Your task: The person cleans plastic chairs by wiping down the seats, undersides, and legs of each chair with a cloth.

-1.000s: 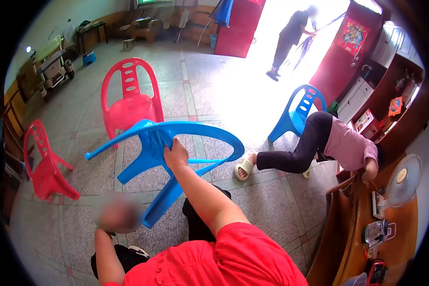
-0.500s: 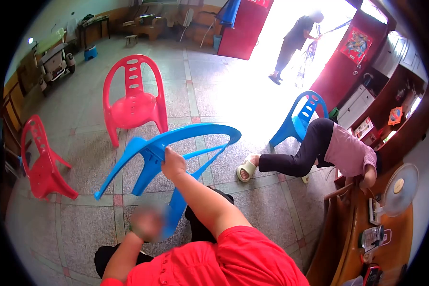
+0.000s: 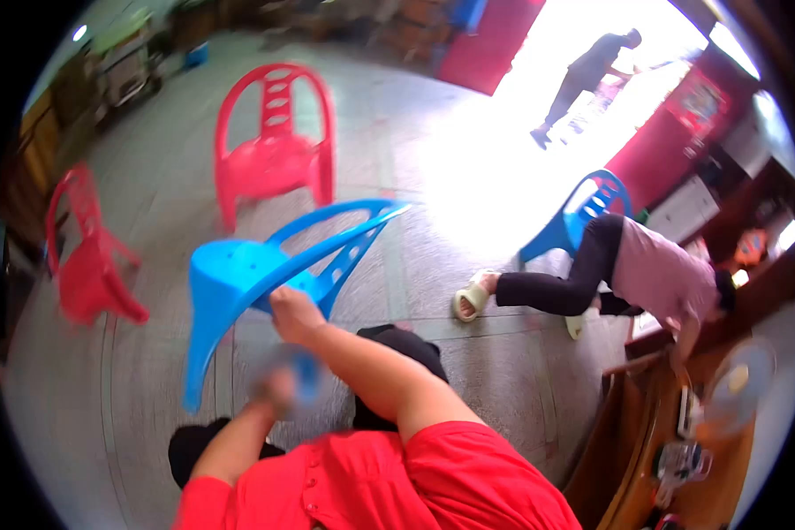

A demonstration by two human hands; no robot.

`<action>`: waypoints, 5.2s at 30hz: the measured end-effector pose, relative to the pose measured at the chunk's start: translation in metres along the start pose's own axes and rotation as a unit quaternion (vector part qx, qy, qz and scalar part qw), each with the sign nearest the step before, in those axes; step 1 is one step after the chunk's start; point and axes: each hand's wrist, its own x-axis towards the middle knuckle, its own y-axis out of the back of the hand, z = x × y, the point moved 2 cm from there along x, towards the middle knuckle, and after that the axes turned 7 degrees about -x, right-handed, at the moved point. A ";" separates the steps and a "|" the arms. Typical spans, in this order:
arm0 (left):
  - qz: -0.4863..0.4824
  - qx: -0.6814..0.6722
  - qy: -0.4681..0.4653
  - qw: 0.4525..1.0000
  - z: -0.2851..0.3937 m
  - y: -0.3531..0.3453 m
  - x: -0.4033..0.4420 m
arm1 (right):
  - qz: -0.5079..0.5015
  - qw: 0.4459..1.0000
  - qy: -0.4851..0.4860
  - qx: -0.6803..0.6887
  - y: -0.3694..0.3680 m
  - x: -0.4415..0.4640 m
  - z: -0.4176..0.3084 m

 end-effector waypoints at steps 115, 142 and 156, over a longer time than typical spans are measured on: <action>0.091 -0.712 0.257 0.647 0.150 0.004 0.007 | -0.245 0.963 -0.001 -0.109 0.173 -0.156 -0.131; -0.073 -0.447 0.428 0.782 0.070 -0.002 -0.027 | -0.242 0.894 -0.344 0.152 0.166 -0.127 -0.124; 0.070 -0.368 0.405 0.834 0.042 -0.003 -0.037 | -0.142 0.944 -0.297 -0.005 0.146 -0.134 -0.081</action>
